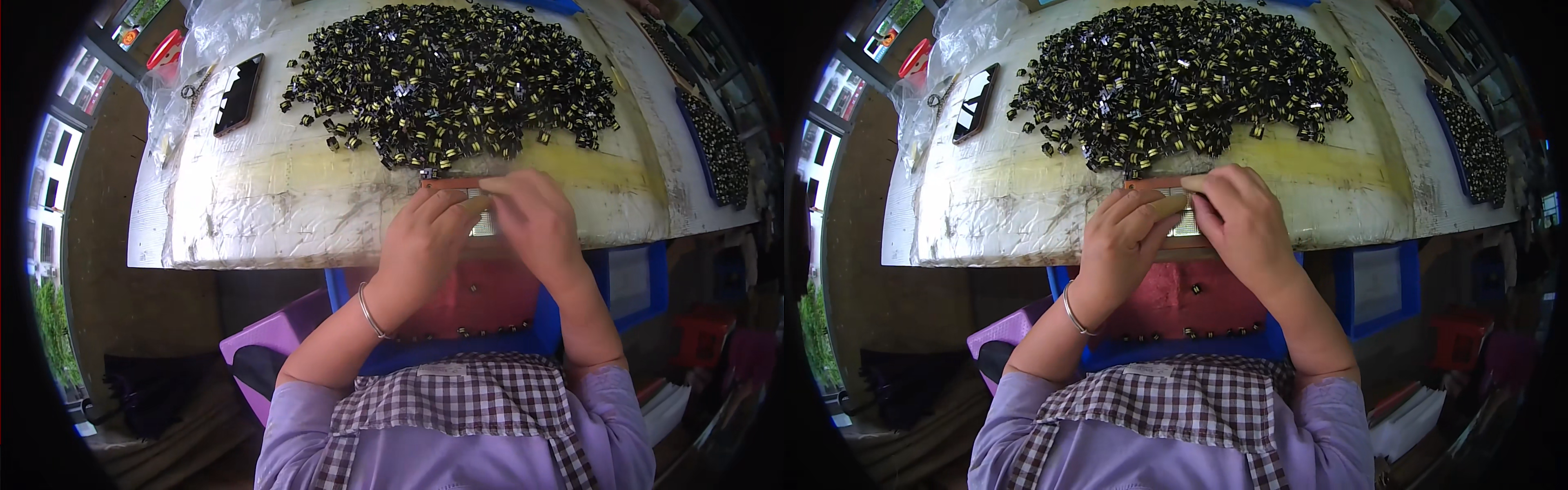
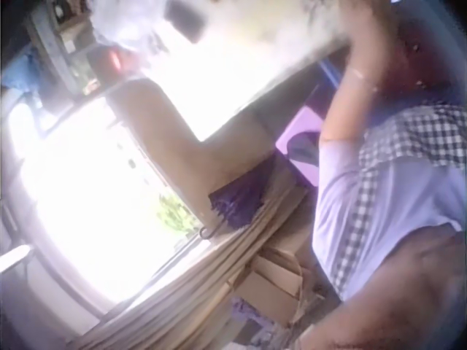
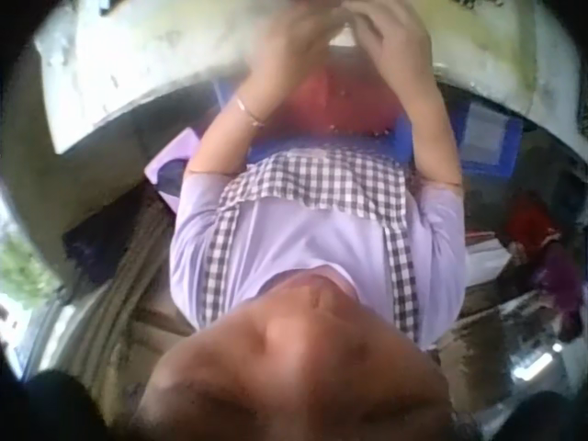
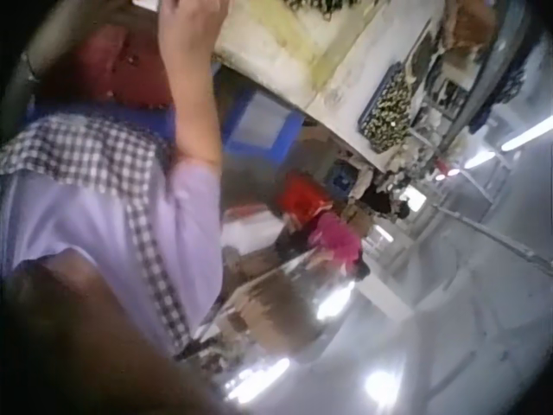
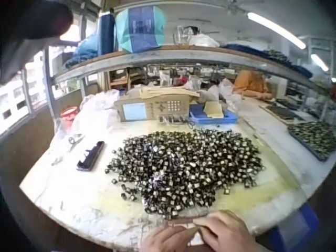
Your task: Picking small electronic components from a pile and placing them into a sorting tray.
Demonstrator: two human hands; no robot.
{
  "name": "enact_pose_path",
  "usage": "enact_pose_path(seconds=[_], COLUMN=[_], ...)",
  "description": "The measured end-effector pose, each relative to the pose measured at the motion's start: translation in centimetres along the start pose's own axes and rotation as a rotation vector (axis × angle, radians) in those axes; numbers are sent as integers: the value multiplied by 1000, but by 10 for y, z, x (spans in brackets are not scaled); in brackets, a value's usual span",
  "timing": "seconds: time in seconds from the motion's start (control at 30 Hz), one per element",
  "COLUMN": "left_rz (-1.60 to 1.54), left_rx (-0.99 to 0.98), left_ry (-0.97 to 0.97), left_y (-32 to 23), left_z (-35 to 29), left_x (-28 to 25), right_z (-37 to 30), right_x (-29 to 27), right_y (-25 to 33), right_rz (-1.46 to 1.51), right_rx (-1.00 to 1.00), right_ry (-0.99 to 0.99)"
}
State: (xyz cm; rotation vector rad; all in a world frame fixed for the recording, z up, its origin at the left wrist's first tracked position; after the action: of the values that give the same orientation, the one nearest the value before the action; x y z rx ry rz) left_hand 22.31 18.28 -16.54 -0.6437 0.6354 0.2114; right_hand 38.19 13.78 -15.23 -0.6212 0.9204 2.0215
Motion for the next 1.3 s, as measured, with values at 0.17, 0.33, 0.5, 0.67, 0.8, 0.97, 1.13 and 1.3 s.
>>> enact_pose_path(seconds=[0.17,0.33,0.5,0.67,0.8,0.97,1.13,1.3], left_rz=[-103,197,243,176,74,104,88,-21], left_rx=[-164,-361,-293,-276,-400,-293,-217,-322], left_ry=[-4,-47,-142,-111,-100,-95,-56,-54], left_y=[-3,16,19,19,17,20,23,17], left_z=[3,13,7,6,6,9,8,6], left_x=[-14,-20,-14,-14,-11,-8,-10,-17], right_z=[2,3,4,4,1,3,6,4], right_x=[2,4,6,3,5,3,3,2], right_y=[5,8,10,7,9,7,6,1], right_rz=[1,64,171,231,187,299,305,442], right_rx=[-10,-30,40,48,72,97,51,202], right_ry=[9,29,61,122,120,105,127,136])
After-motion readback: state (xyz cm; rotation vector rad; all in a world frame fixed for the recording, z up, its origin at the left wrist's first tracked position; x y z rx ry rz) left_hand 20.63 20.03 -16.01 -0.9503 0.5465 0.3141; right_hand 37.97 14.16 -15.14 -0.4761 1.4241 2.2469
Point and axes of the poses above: each hand's wrist, its own z-axis towards the middle knuckle, its own x-axis out of the palm, y = z × x, the point moved 2 cm from there along z, towards the middle knuckle, and after that the axes turned 5 degrees about -x, right-handed, at the moved point
